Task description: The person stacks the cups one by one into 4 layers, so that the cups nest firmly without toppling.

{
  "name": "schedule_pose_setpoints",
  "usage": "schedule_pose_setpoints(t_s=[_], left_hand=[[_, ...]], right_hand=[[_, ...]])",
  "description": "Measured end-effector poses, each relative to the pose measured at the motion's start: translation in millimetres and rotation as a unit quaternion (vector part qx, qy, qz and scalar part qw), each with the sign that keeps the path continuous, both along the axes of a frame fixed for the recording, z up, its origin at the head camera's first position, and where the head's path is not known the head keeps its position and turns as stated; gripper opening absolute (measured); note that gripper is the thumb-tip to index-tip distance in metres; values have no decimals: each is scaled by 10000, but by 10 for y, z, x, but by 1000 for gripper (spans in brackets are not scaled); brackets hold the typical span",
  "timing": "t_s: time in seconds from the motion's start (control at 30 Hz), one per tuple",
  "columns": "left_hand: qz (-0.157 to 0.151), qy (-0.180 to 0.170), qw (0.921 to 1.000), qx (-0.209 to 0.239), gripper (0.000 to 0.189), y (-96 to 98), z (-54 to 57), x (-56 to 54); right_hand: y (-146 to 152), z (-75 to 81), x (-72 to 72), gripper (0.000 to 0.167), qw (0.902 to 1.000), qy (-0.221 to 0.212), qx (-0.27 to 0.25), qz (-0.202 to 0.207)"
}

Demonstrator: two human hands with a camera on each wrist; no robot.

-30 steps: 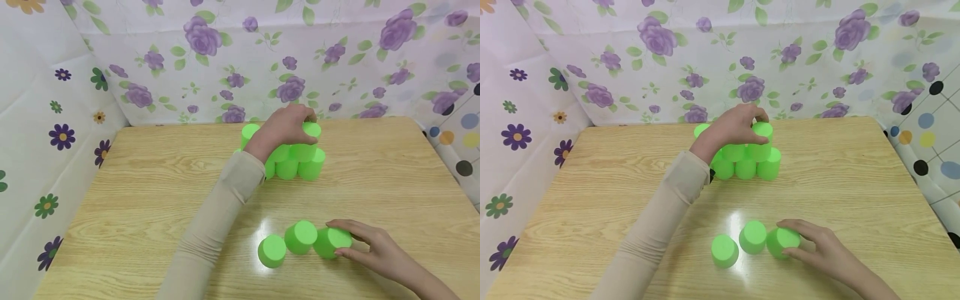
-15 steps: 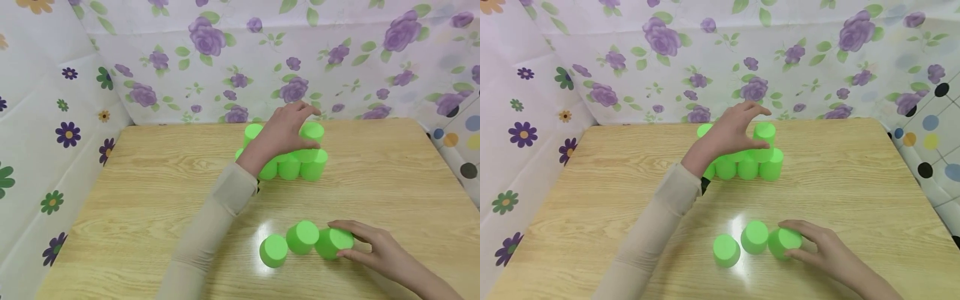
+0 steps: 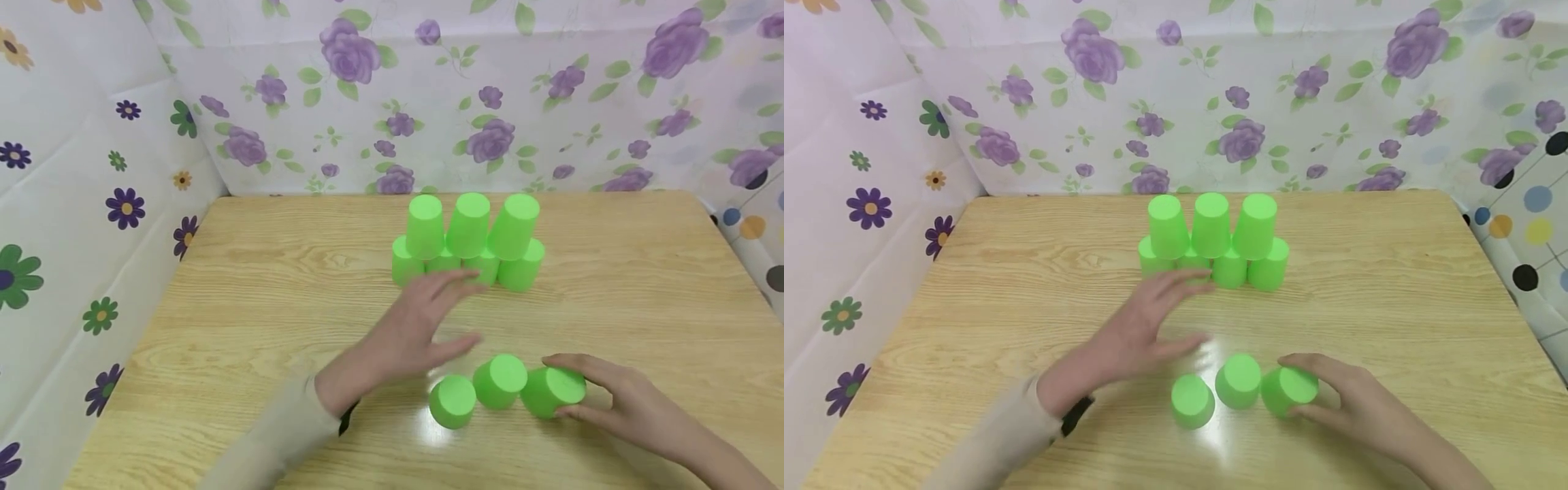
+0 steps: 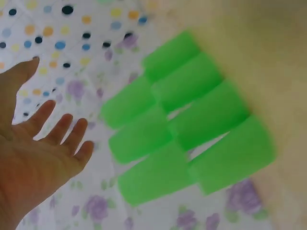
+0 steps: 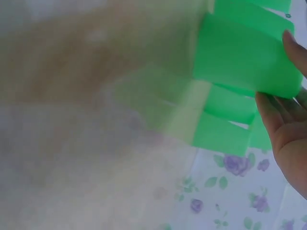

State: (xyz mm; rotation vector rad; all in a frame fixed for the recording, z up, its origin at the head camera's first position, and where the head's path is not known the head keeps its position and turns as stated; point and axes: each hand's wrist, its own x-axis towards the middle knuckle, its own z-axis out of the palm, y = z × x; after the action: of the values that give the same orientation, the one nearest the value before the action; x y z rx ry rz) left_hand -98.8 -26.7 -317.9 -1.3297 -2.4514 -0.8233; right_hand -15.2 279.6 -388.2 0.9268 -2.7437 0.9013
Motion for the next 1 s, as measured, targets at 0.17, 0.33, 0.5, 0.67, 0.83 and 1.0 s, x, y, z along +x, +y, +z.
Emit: schedule_pose_setpoints(t_s=[0.17, 0.33, 0.5, 0.67, 0.83, 1.0], left_hand=[[-111, -762, 9957, -522, 62, -163, -281, 437], [-151, -163, 9949, -980, 54, -200, -367, 719], [-74, 506, 9892, -1376, 49, -168, -395, 837], [207, 449, 9910, -1242, 41, -166, -419, 878], [322, -79, 9951, -936, 32, -233, -424, 948], [245, -1426, 9890, -306, 31, -341, -396, 1020]], right_hand=[[82, 189, -111, 64, 9991, 72, 402, -77], [156, 531, -285, 69, 9972, 513, 532, 133], [181, 1021, -558, 70, 9909, 1165, 435, 510], [110, 1375, -839, 69, 9848, 1503, 467, 741], [12, 1642, -1111, 74, 9892, 1339, 445, 402], [-203, 1848, -1347, 71, 9934, 1118, 210, -120]])
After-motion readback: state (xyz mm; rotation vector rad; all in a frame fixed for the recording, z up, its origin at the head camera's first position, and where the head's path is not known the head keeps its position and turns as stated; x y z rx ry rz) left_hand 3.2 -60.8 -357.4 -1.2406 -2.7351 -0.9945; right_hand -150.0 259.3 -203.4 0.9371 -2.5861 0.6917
